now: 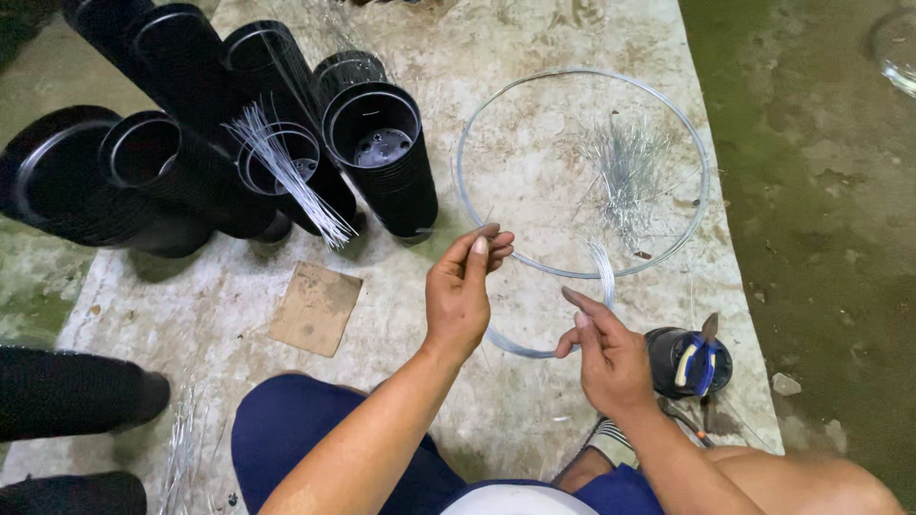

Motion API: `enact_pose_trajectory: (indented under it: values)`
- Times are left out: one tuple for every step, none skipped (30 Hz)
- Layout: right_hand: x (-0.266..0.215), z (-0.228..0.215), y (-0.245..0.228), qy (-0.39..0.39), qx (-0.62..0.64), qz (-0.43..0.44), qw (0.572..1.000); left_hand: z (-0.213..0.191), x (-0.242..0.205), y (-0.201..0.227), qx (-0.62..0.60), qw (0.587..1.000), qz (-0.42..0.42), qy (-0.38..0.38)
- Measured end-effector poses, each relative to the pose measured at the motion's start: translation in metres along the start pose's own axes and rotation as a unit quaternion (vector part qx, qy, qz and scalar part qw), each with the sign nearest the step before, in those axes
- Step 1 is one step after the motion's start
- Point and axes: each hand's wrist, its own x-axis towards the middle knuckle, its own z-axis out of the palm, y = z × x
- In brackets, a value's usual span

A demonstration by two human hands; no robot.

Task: The person sits on the floor and assembles a circular wire frame by inserting thin metal wires into a larger ring. They use pliers to cut the wires and secure them into the frame, repeating the process for multiple wires.

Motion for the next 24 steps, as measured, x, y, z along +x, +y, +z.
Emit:
enact_pose_trajectory:
  values:
    - [0.004,0.003,0.005,-0.014,0.035,0.011,0.999,0.002,0.001,-0.002,-0.011,1.0,-0.006,-0.003]
    - [0.008,0.009,0.012,-0.031,0.07,0.022,0.997,0.001,-0.001,-0.004,-0.021,1.0,-0.012,-0.004]
    - [0.01,0.014,0.018,-0.048,0.105,0.033,0.993,0.0,-0.001,-0.006,-0.019,1.0,-0.014,0.003]
    - [0.01,0.016,0.024,-0.098,0.095,0.062,0.989,0.0,-0.001,-0.009,-0.018,1.0,-0.016,0.01]
    - [0.011,0.02,0.03,-0.148,0.084,0.091,0.981,-0.001,-0.001,-0.011,-0.017,1.0,-0.018,0.017]
    - [0.01,0.024,0.036,-0.198,0.074,0.12,0.97,-0.002,-0.002,-0.014,-0.023,0.999,-0.038,0.019]
    - [0.011,0.028,0.04,-0.269,0.092,0.145,0.948,-0.002,-0.003,-0.016,-0.029,0.998,-0.058,0.02]
    - [0.011,0.035,0.044,-0.336,0.111,0.17,0.92,-0.003,-0.005,-0.017,-0.035,0.996,-0.079,0.021]
    - [0.011,0.04,0.047,-0.402,0.13,0.194,0.885,-0.004,-0.007,-0.019,0.005,0.995,-0.091,0.028]
    - [0.009,0.044,0.049,-0.416,0.133,0.2,0.877,-0.004,-0.01,-0.02,0.045,0.993,-0.103,0.035]
    - [0.007,0.049,0.051,-0.43,0.135,0.205,0.869,-0.005,-0.012,-0.021,0.084,0.989,-0.115,0.041]
    - [0.007,0.05,0.051,-0.445,0.137,0.21,0.86,-0.005,-0.013,-0.021,0.09,0.989,-0.113,0.042]
    - [0.007,0.051,0.049,-0.409,0.117,0.158,0.891,-0.005,-0.014,-0.021,0.096,0.988,-0.112,0.044]
    - [0.009,0.052,0.047,-0.373,0.096,0.104,0.917,-0.006,-0.014,-0.021,0.103,0.988,-0.11,0.045]
    - [0.01,0.053,0.044,-0.334,0.075,0.048,0.938,-0.006,-0.015,-0.021,0.097,0.99,-0.094,0.036]
    - [0.012,0.052,0.04,-0.274,0.073,0.047,0.958,-0.007,-0.016,-0.021,0.09,0.992,-0.08,0.025]
    - [0.016,0.049,0.036,-0.212,0.071,0.046,0.974,-0.008,-0.017,-0.02,0.083,0.994,-0.066,0.013]
    - [0.02,0.045,0.031,-0.146,0.067,0.046,0.986,-0.008,-0.019,-0.019,0.088,0.994,-0.06,0.005]
    - [0.022,0.04,0.026,-0.102,0.069,0.011,0.992,-0.008,-0.022,-0.018,0.092,0.994,-0.053,-0.003]
    - [0.025,0.035,0.021,-0.057,0.071,-0.024,0.996,-0.007,-0.024,-0.016,0.096,0.994,-0.046,-0.012]
    - [0.027,0.031,0.015,-0.011,0.071,-0.059,0.996,-0.005,-0.026,-0.015,0.114,0.991,-0.066,-0.016]
    - [0.028,0.028,0.01,0.007,0.073,-0.074,0.995,-0.004,-0.029,-0.013,0.132,0.987,-0.085,-0.018]
    - [0.029,0.025,0.006,0.026,0.075,-0.088,0.993,-0.002,-0.032,-0.012,0.151,0.983,-0.105,-0.021]
    - [0.029,0.023,0.002,0.045,0.076,-0.103,0.991,0.0,-0.034,-0.01,0.165,0.981,-0.097,-0.03]
